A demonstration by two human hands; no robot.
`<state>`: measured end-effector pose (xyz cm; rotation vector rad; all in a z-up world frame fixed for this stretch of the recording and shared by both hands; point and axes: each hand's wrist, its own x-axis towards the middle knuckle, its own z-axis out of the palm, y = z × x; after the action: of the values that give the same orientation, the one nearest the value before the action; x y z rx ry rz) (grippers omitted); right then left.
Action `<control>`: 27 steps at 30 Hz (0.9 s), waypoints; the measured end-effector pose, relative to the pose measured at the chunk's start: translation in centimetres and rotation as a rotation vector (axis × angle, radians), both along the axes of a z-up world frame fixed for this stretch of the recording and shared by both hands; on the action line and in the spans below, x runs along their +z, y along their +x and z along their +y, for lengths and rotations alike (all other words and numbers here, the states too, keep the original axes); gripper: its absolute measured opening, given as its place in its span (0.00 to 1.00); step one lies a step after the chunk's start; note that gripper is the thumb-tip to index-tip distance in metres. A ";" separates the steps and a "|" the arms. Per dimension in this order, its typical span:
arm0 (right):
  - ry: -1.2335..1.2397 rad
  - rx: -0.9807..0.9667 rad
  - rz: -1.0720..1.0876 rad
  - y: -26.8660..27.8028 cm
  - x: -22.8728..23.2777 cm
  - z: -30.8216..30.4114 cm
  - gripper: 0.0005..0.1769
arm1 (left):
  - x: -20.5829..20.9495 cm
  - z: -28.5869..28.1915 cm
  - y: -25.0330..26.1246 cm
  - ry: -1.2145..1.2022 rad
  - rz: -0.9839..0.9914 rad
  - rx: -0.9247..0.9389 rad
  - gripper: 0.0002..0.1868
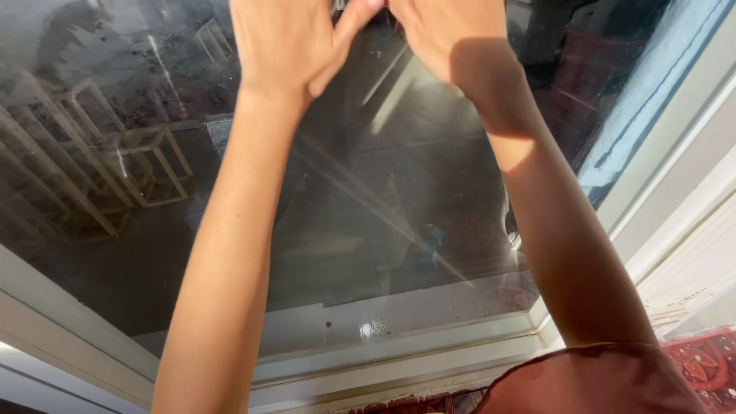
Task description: Cleaning a large glass door using a purple cloth.
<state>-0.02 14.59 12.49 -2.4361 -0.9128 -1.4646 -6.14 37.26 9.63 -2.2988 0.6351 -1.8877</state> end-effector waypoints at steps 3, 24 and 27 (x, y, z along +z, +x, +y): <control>-0.011 -0.051 -0.125 -6.5 -5.2 2.7 0.25 | -3.1 1.0 -1.2 -0.005 -0.041 -0.008 0.45; -0.287 -0.056 0.077 -6.9 -20.3 4.0 0.44 | -19.7 5.3 -2.2 0.195 0.384 0.168 0.59; -0.318 -0.140 -0.118 -5.7 -12.5 4.5 0.48 | -10.7 6.2 -2.2 0.175 0.272 0.069 0.60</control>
<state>-5.76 19.06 -0.01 -2.7099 -1.0949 -1.6355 -8.37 43.43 -1.05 -2.4455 0.7077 -1.4393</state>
